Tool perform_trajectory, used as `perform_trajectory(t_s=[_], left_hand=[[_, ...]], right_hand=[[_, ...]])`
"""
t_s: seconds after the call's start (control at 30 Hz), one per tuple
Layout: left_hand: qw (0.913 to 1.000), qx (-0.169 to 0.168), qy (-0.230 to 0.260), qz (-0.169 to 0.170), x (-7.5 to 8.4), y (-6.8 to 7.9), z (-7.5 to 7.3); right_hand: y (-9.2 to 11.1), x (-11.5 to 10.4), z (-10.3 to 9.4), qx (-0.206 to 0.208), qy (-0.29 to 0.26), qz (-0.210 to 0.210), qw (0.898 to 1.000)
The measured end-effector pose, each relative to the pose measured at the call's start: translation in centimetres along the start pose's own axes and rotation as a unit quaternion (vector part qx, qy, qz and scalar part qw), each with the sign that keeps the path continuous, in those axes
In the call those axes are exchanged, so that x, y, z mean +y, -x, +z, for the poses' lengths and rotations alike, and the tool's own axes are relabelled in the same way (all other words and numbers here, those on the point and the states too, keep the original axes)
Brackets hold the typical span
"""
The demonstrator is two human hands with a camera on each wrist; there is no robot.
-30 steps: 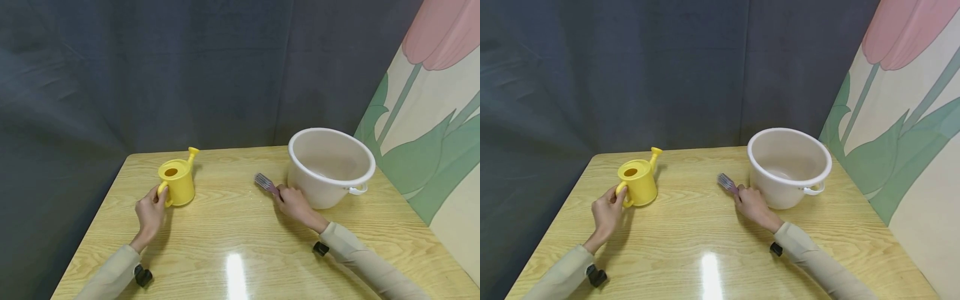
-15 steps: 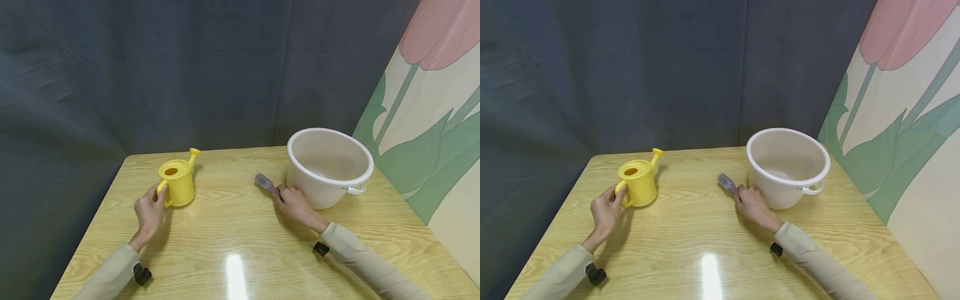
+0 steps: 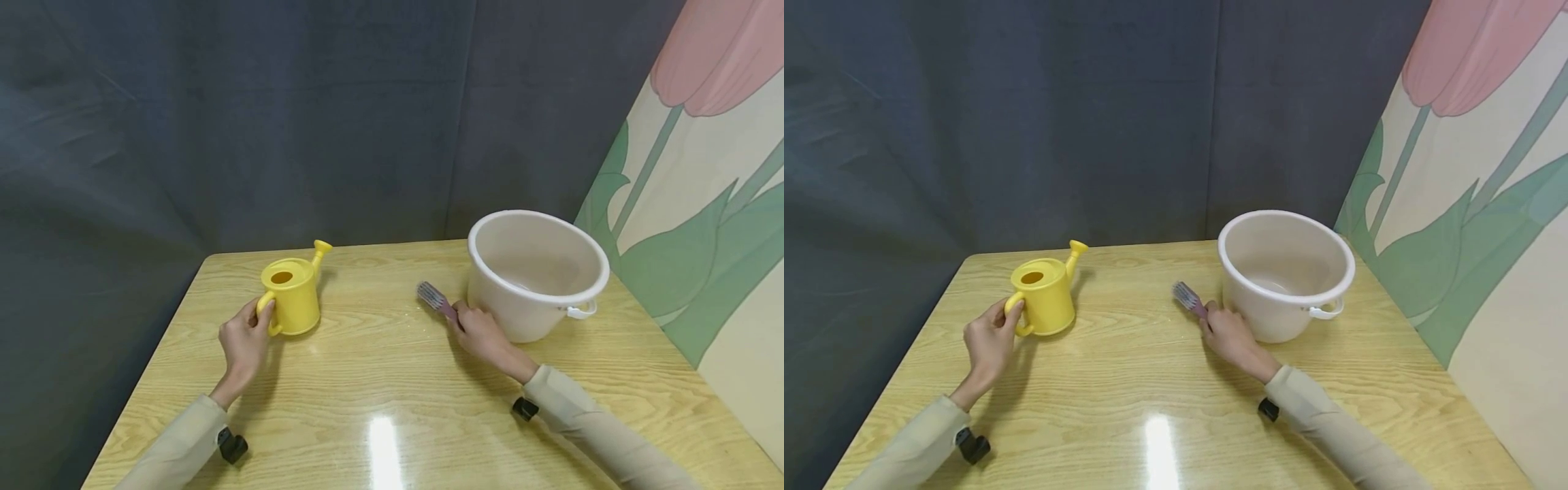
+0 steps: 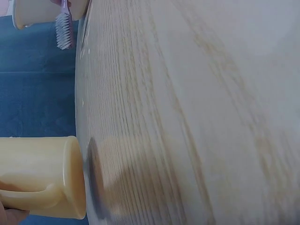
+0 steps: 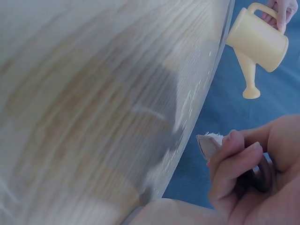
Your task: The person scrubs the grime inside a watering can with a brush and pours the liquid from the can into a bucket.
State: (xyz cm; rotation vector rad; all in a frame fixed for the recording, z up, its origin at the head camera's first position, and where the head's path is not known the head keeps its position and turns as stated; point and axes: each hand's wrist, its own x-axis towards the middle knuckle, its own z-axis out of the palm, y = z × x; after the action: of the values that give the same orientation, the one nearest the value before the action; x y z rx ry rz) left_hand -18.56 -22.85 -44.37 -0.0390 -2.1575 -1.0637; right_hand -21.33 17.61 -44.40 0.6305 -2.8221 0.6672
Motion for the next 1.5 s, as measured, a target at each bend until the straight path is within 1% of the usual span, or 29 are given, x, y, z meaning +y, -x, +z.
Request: perform_trajectory(t_s=[0.27, 0.5, 0.63, 0.83, 0.97, 1.07, 1.33, 1.5], left_hand=[[0.9997, -0.009, 0.019, 0.01, 0.4, -0.2, 0.2], [0.9998, -0.008, 0.016, 0.005, 1.0, -0.3, 0.3], [0.9998, -0.012, 0.017, 0.002, 1.1, -0.3, 0.4], [0.9996, -0.012, 0.026, 0.004, 0.9, -0.3, 0.6], [0.9996, -0.009, 0.026, 0.005, 0.9, -0.3, 0.8], [0.9996, -0.005, 0.025, 0.008, 0.9, -0.4, 1.0], [0.999, -0.007, 0.032, 0.032, 1.3, -0.7, 1.5], [0.9978, -0.017, 0.055, 0.034, 1.7, -0.8, 2.0]], right_hand=[[0.0, 0.0, 0.0, -0.011, -0.014, 0.018, 1.0], [0.0, -0.3, -0.2, -0.007, -0.029, 0.027, 0.999], [0.1, -0.3, -0.2, -0.008, -0.037, 0.036, 0.999], [0.3, -0.2, -0.2, -0.006, -0.038, 0.029, 0.999], [0.4, -0.1, -0.1, -0.015, -0.054, 0.033, 0.998], [0.4, 0.0, 0.0, -0.018, -0.054, 0.03, 0.998], [0.3, -0.1, 0.3, 0.004, -0.014, 0.004, 1.0], [0.2, -0.3, 0.3, 0.014, -0.023, 0.005, 1.0]])
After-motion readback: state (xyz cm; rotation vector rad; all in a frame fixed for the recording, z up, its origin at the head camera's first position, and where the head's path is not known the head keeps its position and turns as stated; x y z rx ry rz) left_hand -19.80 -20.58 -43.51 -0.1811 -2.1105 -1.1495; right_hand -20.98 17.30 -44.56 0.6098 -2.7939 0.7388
